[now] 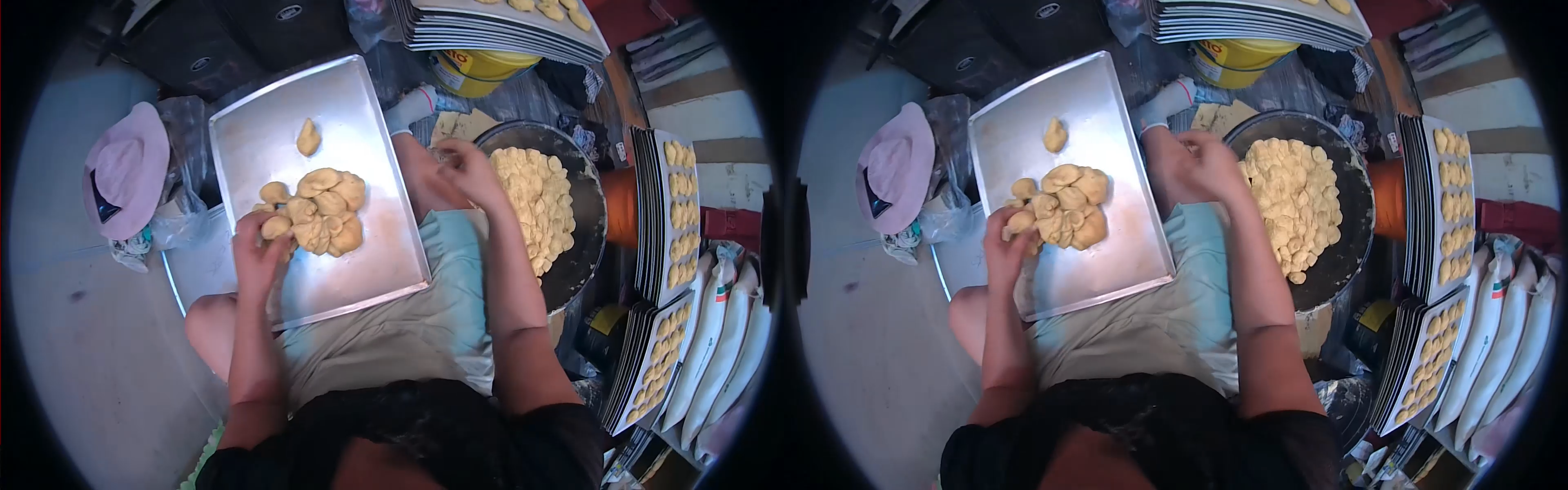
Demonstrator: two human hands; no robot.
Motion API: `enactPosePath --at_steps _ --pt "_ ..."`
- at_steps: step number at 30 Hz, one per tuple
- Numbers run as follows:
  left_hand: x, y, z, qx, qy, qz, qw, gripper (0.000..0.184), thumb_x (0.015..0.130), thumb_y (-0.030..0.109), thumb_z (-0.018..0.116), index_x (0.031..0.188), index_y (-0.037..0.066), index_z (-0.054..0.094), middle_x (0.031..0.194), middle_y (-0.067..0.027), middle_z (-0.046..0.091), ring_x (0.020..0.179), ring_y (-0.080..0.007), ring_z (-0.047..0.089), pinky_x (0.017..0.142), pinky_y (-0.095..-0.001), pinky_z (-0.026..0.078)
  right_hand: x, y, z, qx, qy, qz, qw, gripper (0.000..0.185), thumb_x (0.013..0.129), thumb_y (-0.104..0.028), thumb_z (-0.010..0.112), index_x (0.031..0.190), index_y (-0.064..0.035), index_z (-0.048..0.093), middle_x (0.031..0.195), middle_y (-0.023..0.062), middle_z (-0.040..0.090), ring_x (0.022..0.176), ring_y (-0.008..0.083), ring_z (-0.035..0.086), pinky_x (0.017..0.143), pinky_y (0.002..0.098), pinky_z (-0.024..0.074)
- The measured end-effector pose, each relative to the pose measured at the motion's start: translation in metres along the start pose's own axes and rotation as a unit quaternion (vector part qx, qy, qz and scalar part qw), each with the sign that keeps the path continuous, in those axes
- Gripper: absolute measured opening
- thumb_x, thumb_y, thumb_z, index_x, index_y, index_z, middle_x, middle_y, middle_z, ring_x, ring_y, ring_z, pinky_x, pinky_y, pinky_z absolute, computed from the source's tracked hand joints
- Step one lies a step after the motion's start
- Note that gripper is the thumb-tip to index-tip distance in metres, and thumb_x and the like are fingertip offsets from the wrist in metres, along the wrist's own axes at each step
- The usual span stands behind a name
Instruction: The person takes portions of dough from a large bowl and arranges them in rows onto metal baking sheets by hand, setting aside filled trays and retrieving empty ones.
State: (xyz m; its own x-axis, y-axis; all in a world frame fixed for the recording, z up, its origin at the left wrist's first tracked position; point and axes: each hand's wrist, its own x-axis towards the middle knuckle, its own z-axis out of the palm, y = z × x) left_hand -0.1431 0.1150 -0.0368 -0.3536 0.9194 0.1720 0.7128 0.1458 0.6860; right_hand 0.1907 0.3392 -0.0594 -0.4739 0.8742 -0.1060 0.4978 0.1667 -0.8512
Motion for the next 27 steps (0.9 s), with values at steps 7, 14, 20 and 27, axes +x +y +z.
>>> enactPosePath --at_steps 7,14,20,27 --pt "0.063 -0.005 -0.013 -0.273 0.146 -0.173 0.935 0.026 0.093 0.02 0.068 0.111 0.002 0.063 0.102 -0.0051 0.064 0.096 -0.0126 0.058 0.087 -0.0272 0.047 0.067 -0.072 0.037 0.026 -0.029 -0.152 0.988 0.035 0.085 -0.015 0.069 0.118 -0.0045 0.064 0.105 0.014 0.063 0.088 0.0264 0.065 0.079 0.0363 0.0535" --pt "0.12 -0.072 0.001 0.078 0.124 -0.058 0.988 0.043 0.086 0.01 0.068 0.128 0.007 0.063 0.096 -0.0178 0.062 0.09 -0.0333 0.063 0.083 -0.0364 0.051 0.128 -0.126 0.153 -0.162 -0.156 -0.167 0.96 0.049 0.075 -0.015 0.076 0.121 -0.0065 0.062 0.115 0.019 0.057 0.106 0.0356 0.061 0.092 0.0412 0.0507" --pt "0.153 -0.102 0.01 0.007 0.263 -0.004 0.965 0.041 0.083 0.014 0.074 0.122 0.003 0.066 0.096 -0.0162 0.064 0.079 -0.0269 0.064 0.073 -0.0339 0.052 0.172 -0.176 0.192 0.042 0.067 -0.269 0.96 0.037 0.072 -0.004 0.075 0.109 -0.0062 0.067 0.117 0.0156 0.06 0.103 0.0365 0.062 0.089 0.0414 0.0509" --pt "0.169 -0.104 0.001 0.033 0.155 0.008 0.987 0.045 0.078 0.011 0.076 0.121 0.003 0.067 0.106 -0.0166 0.062 0.097 -0.0339 0.062 0.086 -0.037 0.05 0.127 -0.188 0.198 -0.171 -0.087 -0.237 0.952 0.039 0.075 -0.016 0.075 0.114 -0.0109 0.07 0.117 0.0099 0.061 0.11 0.0329 0.057 0.096 0.0399 0.0455"
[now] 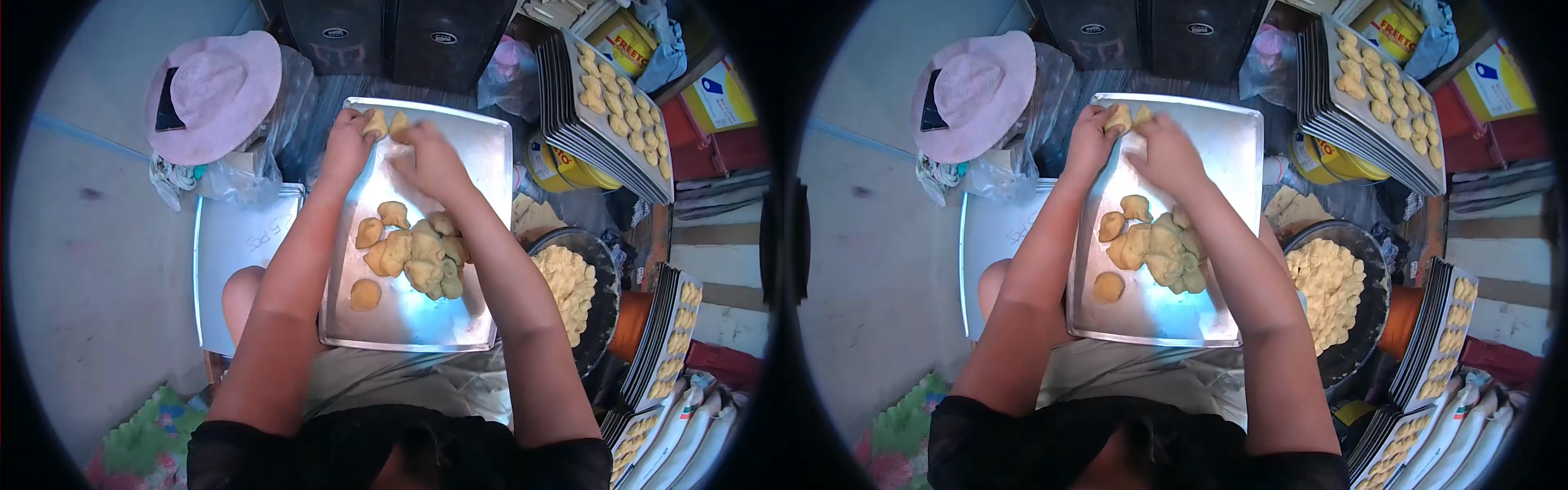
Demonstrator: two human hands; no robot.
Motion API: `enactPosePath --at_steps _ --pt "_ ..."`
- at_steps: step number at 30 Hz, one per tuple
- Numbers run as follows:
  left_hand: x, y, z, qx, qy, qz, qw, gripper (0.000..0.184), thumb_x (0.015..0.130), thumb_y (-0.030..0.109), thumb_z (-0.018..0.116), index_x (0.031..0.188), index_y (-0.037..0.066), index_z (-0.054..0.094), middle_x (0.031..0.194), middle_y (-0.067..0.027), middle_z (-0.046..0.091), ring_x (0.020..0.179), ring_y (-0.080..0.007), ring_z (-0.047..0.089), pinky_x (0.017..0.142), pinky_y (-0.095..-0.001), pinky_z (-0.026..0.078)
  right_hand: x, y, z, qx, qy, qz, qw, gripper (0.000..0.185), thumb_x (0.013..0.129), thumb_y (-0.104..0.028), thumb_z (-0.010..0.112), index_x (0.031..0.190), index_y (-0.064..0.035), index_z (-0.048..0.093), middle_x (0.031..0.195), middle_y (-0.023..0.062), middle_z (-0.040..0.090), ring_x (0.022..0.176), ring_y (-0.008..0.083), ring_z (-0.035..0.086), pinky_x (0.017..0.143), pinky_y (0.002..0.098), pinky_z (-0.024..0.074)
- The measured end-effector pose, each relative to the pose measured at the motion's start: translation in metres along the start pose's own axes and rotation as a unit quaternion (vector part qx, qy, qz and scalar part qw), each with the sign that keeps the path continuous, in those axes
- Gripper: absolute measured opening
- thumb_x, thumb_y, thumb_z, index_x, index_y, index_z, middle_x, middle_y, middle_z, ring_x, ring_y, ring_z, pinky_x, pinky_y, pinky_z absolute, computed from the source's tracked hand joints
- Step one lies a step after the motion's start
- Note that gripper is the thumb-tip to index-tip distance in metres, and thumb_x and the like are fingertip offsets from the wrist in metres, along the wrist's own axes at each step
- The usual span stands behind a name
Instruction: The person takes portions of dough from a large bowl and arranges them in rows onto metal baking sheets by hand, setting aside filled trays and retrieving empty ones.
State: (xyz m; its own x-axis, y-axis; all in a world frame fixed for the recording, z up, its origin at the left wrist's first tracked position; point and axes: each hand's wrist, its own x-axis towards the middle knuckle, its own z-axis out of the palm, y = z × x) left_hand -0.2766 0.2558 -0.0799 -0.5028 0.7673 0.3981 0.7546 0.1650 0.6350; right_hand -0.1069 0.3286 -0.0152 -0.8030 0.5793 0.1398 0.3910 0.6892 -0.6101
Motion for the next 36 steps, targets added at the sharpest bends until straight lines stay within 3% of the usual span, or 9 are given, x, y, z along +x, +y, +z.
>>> enactPosePath --at_steps 3,7,11,16,18,21,24,27,36 --pt "0.001 0.005 -0.001 0.017 0.001 0.0 1.0 0.043 0.081 0.014 0.073 0.122 0.005 0.067 0.108 -0.0158 0.063 0.106 -0.0321 0.059 0.095 -0.0418 0.045 -0.041 0.013 0.015 0.11 -0.271 -0.126 0.948 0.039 0.073 -0.014 0.075 0.111 -0.009 0.07 0.11 0.0125 0.063 0.105 0.03 0.06 0.094 0.0384 0.0474" --pt "-0.001 0.025 -0.003 0.115 0.045 0.102 0.987 0.034 0.083 0.021 0.068 0.116 0.011 0.071 0.117 -0.0115 0.063 0.117 -0.0275 0.053 0.103 -0.0528 0.032 -0.026 0.026 -0.02 0.25 -0.141 0.093 0.954 0.037 0.07 -0.006 0.073 0.107 -0.0048 0.07 0.09 0.0092 0.065 0.085 0.018 0.065 0.076 0.0313 0.0527" --pt "0.002 0.03 0.019 0.154 -0.06 0.145 0.976 0.029 0.085 0.022 0.067 0.113 0.016 0.072 0.115 -0.0026 0.064 0.118 -0.0231 0.052 0.103 -0.0518 0.026 0.009 0.065 -0.012 0.104 0.143 0.043 0.983 0.031 0.073 -0.013 0.078 0.1 0.0009 0.069 0.094 0.0141 0.066 0.081 0.0258 0.067 0.073 0.0353 0.0533" --pt "0.007 0.04 0.026 0.226 -0.06 0.182 0.955 0.026 0.087 0.018 0.063 0.111 0.017 0.073 0.109 -0.0049 0.064 0.117 -0.0234 0.052 0.104 -0.0556 0.025 -0.032 0.061 -0.044 0.058 0.06 0.039 0.996 0.043 0.078 -0.029 0.076 0.111 -0.0013 0.07 0.102 0.0165 0.064 0.091 0.0282 0.065 0.081 0.0384 0.0517" --pt "0.007 0.046 0.025 0.243 -0.046 0.183 0.952 0.026 0.086 0.016 0.063 0.11 0.016 0.073 0.109 -0.0057 0.065 0.117 -0.0244 0.053 0.104 -0.0548 0.027 -0.071 0.039 -0.08 0.124 -0.201 -0.014 0.972 0.031 0.081 -0.016 0.073 0.111 -0.0069 0.07 0.111 0.0068 0.064 0.099 0.0187 0.059 0.083 0.0301 0.0487" --pt "0.006 0.062 0.025 0.172 -0.02 0.196 0.965 0.026 0.085 0.015 0.062 0.109 0.015 0.073 0.106 -0.0061 0.067 0.115 -0.0245 0.055 0.103 -0.0527 0.028 -0.094 0.06 -0.073 0.223 -0.239 -0.017 0.945 0.034 0.08 -0.01 0.072 0.114 -0.0078 0.069 0.109 0.0035 0.065 0.097 0.0166 0.059 0.088 0.0308 0.0468" --pt "0.008 0.082 0.025 0.139 -0.098 0.223 0.96 0.026 0.086 0.016 0.062 0.11 0.012 0.071 0.111 -0.006 0.067 0.113 -0.0236 0.056 0.103 -0.0487 0.029 -0.074 0.085 -0.085 0.333 -0.049 0.137 0.932 0.028 0.082 -0.009 0.072 0.11 -0.0045 0.07 0.098 0.0058 0.069 0.077 0.0116 0.063 0.072 0.0255 0.0516" --pt "0.013 0.074 0.052 0.162 -0.109 0.245 0.95 0.029 0.086 0.016 0.063 0.113 0.012 0.069 0.114 -0.0049 0.068 0.107 -0.0225 0.059 0.101 -0.0449 0.032 -0.035 0.081 -0.075 0.118 0.257 0.07 0.957 0.039 0.084 -0.015 0.074 0.12 -0.0049 0.066 0.098 0.0104 0.061 0.072 0.0187 0.064 0.066 0.0292 0.0529" --pt "0.001 0.094 0.031 0.107 -0.073 0.203 0.971 0.028 0.088 0.024 0.064 0.111 0.008 0.067 0.108 -0.0125 0.067 0.099 -0.0312 0.063 0.091 -0.0439 0.042 -0.034 0.087 -0.018 -0.229 0.114 0.043 0.966 0.056 0.085 -0.024 0.069 0.137 -0.0106 0.055 0.128 0.0152 0.053 0.108 0.0359 0.056 0.093 0.0431 0.0454"
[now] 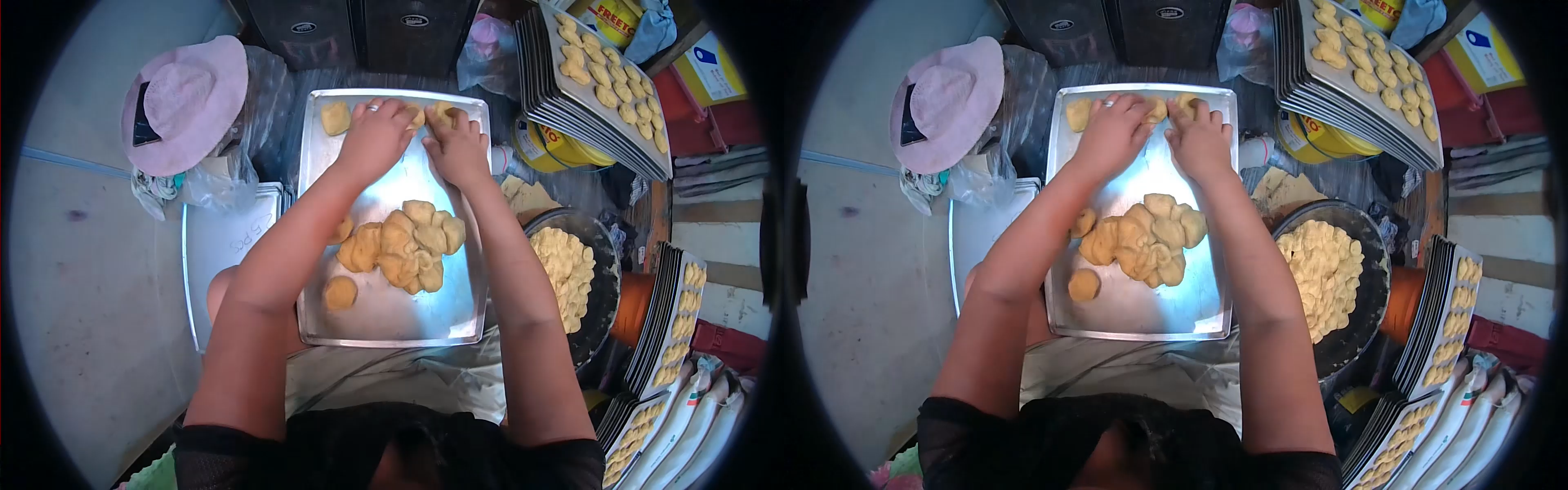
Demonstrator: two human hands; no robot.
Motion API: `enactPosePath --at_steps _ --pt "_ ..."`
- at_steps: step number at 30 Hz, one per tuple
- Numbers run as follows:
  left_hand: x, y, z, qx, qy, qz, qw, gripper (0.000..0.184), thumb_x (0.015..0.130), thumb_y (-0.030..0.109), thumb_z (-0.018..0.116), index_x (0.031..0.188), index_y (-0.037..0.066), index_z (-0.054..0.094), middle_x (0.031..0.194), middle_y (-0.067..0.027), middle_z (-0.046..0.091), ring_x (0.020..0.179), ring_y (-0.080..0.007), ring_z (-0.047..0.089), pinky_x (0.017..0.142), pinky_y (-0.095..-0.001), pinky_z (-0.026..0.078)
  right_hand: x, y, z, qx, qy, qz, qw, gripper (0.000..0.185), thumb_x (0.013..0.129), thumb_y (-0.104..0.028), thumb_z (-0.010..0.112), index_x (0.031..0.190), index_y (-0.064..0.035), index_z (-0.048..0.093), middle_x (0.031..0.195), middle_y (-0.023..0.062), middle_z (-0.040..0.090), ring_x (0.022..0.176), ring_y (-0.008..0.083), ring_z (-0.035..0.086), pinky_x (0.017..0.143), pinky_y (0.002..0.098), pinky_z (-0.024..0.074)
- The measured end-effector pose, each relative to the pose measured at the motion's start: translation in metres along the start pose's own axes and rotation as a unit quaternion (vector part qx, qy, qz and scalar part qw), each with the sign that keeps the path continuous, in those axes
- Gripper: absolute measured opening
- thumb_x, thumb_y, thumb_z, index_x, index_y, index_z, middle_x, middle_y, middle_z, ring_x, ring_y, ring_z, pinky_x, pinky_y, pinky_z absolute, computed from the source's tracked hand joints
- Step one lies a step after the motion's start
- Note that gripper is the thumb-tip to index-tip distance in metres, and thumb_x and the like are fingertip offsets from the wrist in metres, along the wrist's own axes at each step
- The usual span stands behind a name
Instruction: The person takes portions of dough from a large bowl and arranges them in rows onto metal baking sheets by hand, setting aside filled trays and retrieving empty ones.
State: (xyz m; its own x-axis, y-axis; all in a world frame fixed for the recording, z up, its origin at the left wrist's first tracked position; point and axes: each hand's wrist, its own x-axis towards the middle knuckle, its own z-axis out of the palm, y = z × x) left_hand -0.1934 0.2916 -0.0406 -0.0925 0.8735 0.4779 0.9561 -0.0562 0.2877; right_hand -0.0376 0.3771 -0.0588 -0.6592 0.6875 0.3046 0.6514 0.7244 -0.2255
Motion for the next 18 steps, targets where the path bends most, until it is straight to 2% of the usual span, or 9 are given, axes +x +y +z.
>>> enactPosePath --at_steps 3,4,6,7,9,10,13,16,18 --pt "-0.031 0.004 -0.05 -0.076 -0.241 -0.099 0.963 0.034 0.087 0.03 0.067 0.109 0.005 0.067 0.101 -0.0176 0.065 0.099 -0.036 0.062 0.085 -0.0443 0.047 -0.02 0.0 -0.02 0.187 0.062 0.039 0.98 0.048 0.085 -0.024 0.068 0.131 -0.012 0.059 0.119 0.0164 0.056 0.108 0.0376 0.055 0.093 0.0448 0.0436" --pt "-0.048 -0.001 -0.063 -0.052 -0.322 -0.086 0.941 0.036 0.087 0.033 0.067 0.108 0.004 0.067 0.098 -0.0187 0.064 0.099 -0.0374 0.062 0.083 -0.0442 0.049 -0.03 -0.003 -0.032 0.343 -0.062 0.057 0.935 0.043 0.082 -0.02 0.069 0.123 -0.0077 0.062 0.117 0.0213 0.057 0.109 0.0389 0.056 0.095 0.0452 0.0446" --pt "-0.084 -0.006 -0.077 -0.095 -0.414 -0.123 0.897 0.033 0.087 0.03 0.069 0.106 0.003 0.067 0.097 -0.0184 0.064 0.094 -0.0366 0.063 0.083 -0.0418 0.049 -0.067 -0.014 -0.037 0.292 -0.192 -0.051 0.936 0.037 0.083 -0.017 0.067 0.117 -0.0017 0.064 0.11 0.0173 0.061 0.099 0.0302 0.061 0.088 0.0396 0.049" --pt "-0.098 -0.014 -0.078 -0.142 -0.384 -0.12 0.904 0.033 0.086 0.028 0.07 0.107 0.003 0.067 0.097 -0.0176 0.064 0.092 -0.0353 0.063 0.082 -0.0412 0.05 -0.074 -0.018 -0.039 0.262 -0.25 -0.107 0.926 0.034 0.083 -0.015 0.066 0.114 0.0012 0.065 0.107 0.0152 0.063 0.095 0.0259 0.064 0.085 0.0368 0.0512" --pt "-0.116 -0.025 -0.08 -0.235 -0.315 -0.11 0.913 0.033 0.085 0.025 0.073 0.108 0.003 0.067 0.096 -0.0161 0.065 0.087 -0.0328 0.064 0.079 -0.0399 0.05 -0.065 -0.01 -0.048 0.375 -0.312 0.03 0.872 0.033 0.079 -0.012 0.068 0.11 -0.0002 0.067 0.099 0.0145 0.066 0.086 0.0237 0.066 0.077 0.0354 0.0535" --pt "-0.119 -0.025 -0.082 -0.252 -0.274 -0.222 0.901 0.034 0.081 0.021 0.077 0.108 0.003 0.067 0.097 -0.0151 0.065 0.083 -0.0278 0.065 0.076 -0.0375 0.051 -0.059 -0.007 -0.052 0.426 -0.34 0.098 0.833 0.032 0.078 -0.01 0.069 0.108 -0.0009 0.068 0.095 0.0141 0.067 0.082 0.0225 0.067 0.073 0.0347 0.0547" --pt "-0.101 -0.025 -0.088 -0.206 -0.102 -0.32 0.919 0.035 0.08 0.02 0.078 0.109 0.003 0.069 0.098 -0.0143 0.065 0.081 -0.0247 0.065 0.075 -0.0362 0.052 -0.034 -0.02 -0.049 0.448 -0.155 0.104 0.874 0.028 0.076 -0.01 0.072 0.104 -0.003 0.069 0.083 0.0083 0.068 0.073 0.0166 0.066 0.067 0.031 0.0543" --pt "-0.094 -0.042 -0.066 -0.191 -0.015 -0.226 0.955 0.036 0.079 0.018 0.079 0.11 0.002 0.069 0.1 -0.0153 0.065 0.085 -0.0268 0.065 0.077 -0.0352 0.053 -0.01 -0.056 -0.012 0.444 -0.026 0.092 0.891 0.026 0.077 -0.011 0.072 0.102 -0.0022 0.068 0.083 0.011 0.069 0.074 0.021 0.068 0.07 0.0331 0.0543" --pt "-0.093 -0.043 -0.053 -0.152 -0.017 -0.2 0.968 0.037 0.078 0.018 0.079 0.111 0.002 0.069 0.103 -0.0161 0.064 0.089 -0.0294 0.065 0.08 -0.0357 0.052 -0.01 -0.074 0.012 0.332 -0.049 0.05 0.941 0.029 0.079 -0.019 0.073 0.104 -0.0048 0.068 0.095 0.0148 0.068 0.084 0.0303 0.068 0.076 0.0385 0.0531"
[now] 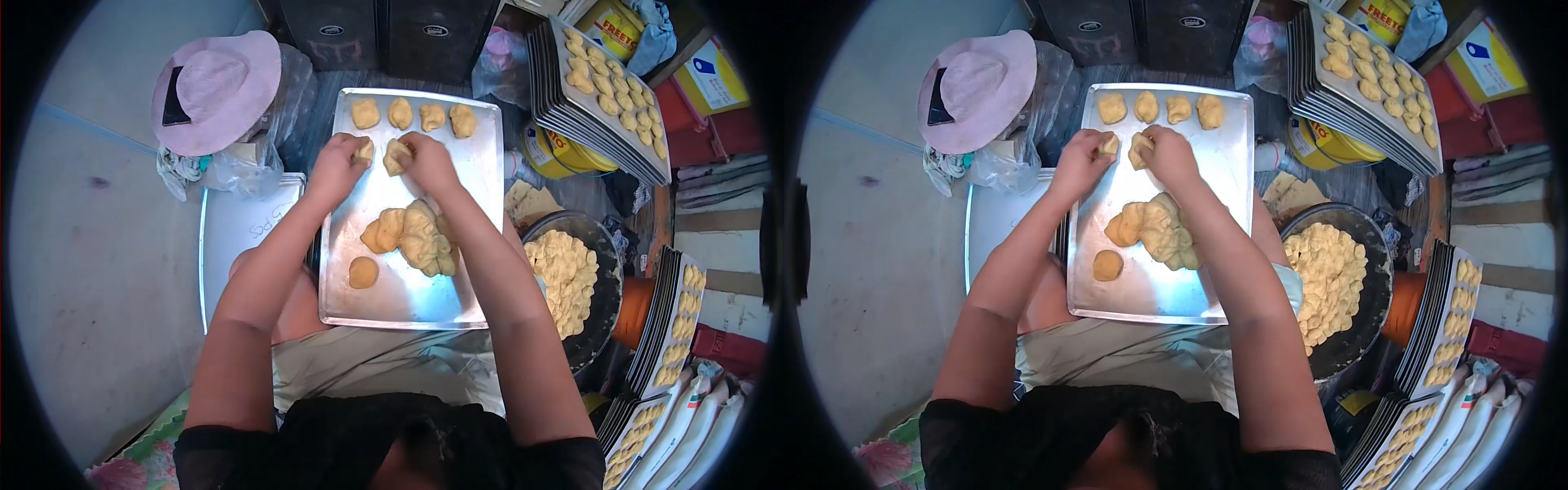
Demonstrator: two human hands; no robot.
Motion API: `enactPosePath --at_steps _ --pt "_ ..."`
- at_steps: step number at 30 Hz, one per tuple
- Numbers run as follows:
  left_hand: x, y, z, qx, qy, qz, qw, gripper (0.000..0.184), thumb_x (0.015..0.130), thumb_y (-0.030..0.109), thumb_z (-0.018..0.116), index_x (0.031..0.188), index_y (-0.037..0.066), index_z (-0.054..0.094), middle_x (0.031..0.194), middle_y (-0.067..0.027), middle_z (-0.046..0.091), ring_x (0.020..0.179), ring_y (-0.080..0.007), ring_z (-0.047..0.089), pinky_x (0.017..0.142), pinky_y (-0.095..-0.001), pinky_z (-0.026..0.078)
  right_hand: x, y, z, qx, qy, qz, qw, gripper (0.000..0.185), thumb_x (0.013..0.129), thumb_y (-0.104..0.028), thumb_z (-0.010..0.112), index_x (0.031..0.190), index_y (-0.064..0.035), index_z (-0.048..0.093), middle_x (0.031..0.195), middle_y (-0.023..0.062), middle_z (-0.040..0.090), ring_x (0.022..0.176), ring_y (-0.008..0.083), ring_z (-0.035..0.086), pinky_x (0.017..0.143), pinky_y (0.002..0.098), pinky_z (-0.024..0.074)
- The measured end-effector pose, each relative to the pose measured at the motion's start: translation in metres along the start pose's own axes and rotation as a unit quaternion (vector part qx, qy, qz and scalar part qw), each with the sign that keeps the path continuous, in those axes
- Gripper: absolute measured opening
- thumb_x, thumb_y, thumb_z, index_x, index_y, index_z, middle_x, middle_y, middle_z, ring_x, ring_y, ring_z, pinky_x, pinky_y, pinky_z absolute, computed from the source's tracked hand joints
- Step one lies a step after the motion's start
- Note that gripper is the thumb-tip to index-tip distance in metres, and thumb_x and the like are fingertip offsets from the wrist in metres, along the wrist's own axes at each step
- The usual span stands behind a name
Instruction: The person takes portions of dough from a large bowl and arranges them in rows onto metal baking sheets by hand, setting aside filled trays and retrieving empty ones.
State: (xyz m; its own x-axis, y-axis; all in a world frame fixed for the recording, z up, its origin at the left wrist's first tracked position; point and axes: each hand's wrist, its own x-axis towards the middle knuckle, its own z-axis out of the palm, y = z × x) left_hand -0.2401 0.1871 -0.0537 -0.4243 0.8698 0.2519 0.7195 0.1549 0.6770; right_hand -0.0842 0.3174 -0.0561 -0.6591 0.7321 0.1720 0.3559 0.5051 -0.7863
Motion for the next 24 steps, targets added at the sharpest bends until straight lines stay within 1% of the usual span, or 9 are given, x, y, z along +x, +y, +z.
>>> enactPosePath --at_steps 4,7,10,13,15,17,20,22,24 --pt "0.012 -0.006 0.003 0.046 0.02 0.023 0.998 0.037 0.082 0.017 0.073 0.115 0.001 0.068 0.11 -0.0202 0.061 0.095 -0.035 0.062 0.086 -0.039 0.05 -0.014 -0.044 -0.031 -0.033 -0.044 0.068 0.996 0.031 0.081 -0.025 0.073 0.106 -0.0067 0.067 0.098 0.0123 0.065 0.09 0.0288 0.067 0.081 0.0372 0.0516" --pt "0.036 -0.022 0.02 0.047 0.109 0.0 0.993 0.041 0.084 0.014 0.07 0.122 0.001 0.064 0.111 -0.0225 0.061 0.092 -0.0352 0.062 0.084 -0.0397 0.05 -0.062 -0.034 -0.021 -0.023 -0.188 -0.131 0.973 0.031 0.079 -0.025 0.073 0.104 -0.0073 0.068 0.099 0.0126 0.064 0.09 0.0278 0.065 0.08 0.0369 0.0507" --pt "0.06 -0.032 0.031 0.031 0.101 -0.001 0.994 0.045 0.083 0.012 0.07 0.126 0.002 0.062 0.108 -0.0208 0.062 0.09 -0.0332 0.063 0.082 -0.0394 0.05 -0.071 -0.041 -0.023 -0.15 -0.298 -0.165 0.928 0.027 0.075 -0.018 0.074 0.098 -0.0071 0.068 0.096 0.011 0.062 0.085 0.0248 0.063 0.074 0.034 0.0503" --pt "0.065 -0.034 0.034 0.025 0.099 -0.006 0.995 0.045 0.082 0.011 0.071 0.125 0.003 0.063 0.107 -0.0195 0.063 0.088 -0.0323 0.063 0.082 -0.0391 0.051 -0.054 -0.034 -0.047 0.039 -0.234 -0.024 0.971 0.025 0.069 -0.013 0.073 0.093 -0.0075 0.068 0.092 0.0127 0.065 0.085 0.0282 0.064 0.076 0.0377 0.0508" --pt "0.064 -0.031 0.036 0.011 0.133 -0.01 0.991 0.043 0.082 0.012 0.071 0.123 0.004 0.065 0.106 -0.0187 0.063 0.092 -0.0328 0.063 0.083 -0.0392 0.05 -0.04 -0.032 -0.062 0.138 -0.179 0.096 0.969 0.021 0.071 -0.003 0.07 0.092 -0.0053 0.068 0.084 0.0086 0.063 0.077 0.0188 0.061 0.069 0.0321 0.0493" --pt "0.058 -0.024 0.034 0.021 0.163 0.005 0.986 0.041 0.082 0.014 0.071 0.121 0.006 0.066 0.105 -0.0173 0.063 0.096 -0.0333 0.062 0.086 -0.0399 0.049 -0.026 -0.008 -0.052 0.181 0.03 0.098 0.978 0.029 0.074 -0.007 0.071 0.103 -0.0063 0.07 0.09 0.0122 0.065 0.08 0.0247 0.063 0.073 0.0351 0.0508" --pt "0.041 -0.003 0.024 0.047 0.121 0.079 0.988 0.039 0.082 0.018 0.072 0.119 0.008 0.067 0.105 -0.014 0.063 0.101 -0.0328 0.059 0.09 -0.0419 0.046 -0.022 0.018 -0.033 -0.065 0.042 0.044 0.996 0.039 0.078 -0.013 0.073 0.116 -0.0081 0.069 0.095 0.0153 0.066 0.084 0.0304 0.065 0.077 0.0385 0.0515" --pt "0.024 0.023 0.021 0.038 -0.028 0.161 0.986 0.037 0.082 0.021 0.072 0.117 0.009 0.069 0.106 -0.0113 0.062 0.105 -0.0309 0.057 0.093 -0.0434 0.043 -0.028 0.013 -0.038 -0.098 -0.025 0.05 0.994 0.041 0.081 -0.019 0.072 0.12 -0.0084 0.068 0.1 0.0188 0.065 0.09 0.0347 0.065 0.082 0.0408 0.0512" --pt "0.015 0.035 0.029 0.102 -0.049 0.132 0.985 0.036 0.082 0.023 0.072 0.115 0.01 0.069 0.108 -0.0095 0.062 0.105 -0.0281 0.056 0.094 -0.0433 0.04 -0.034 -0.002 -0.057 -0.077 -0.069 0.091 0.99 0.036 0.082 -0.018 0.071 0.116 -0.0078 0.069 0.1 0.0192 0.065 0.092 0.0348 0.064 0.084 0.0405 0.0511"
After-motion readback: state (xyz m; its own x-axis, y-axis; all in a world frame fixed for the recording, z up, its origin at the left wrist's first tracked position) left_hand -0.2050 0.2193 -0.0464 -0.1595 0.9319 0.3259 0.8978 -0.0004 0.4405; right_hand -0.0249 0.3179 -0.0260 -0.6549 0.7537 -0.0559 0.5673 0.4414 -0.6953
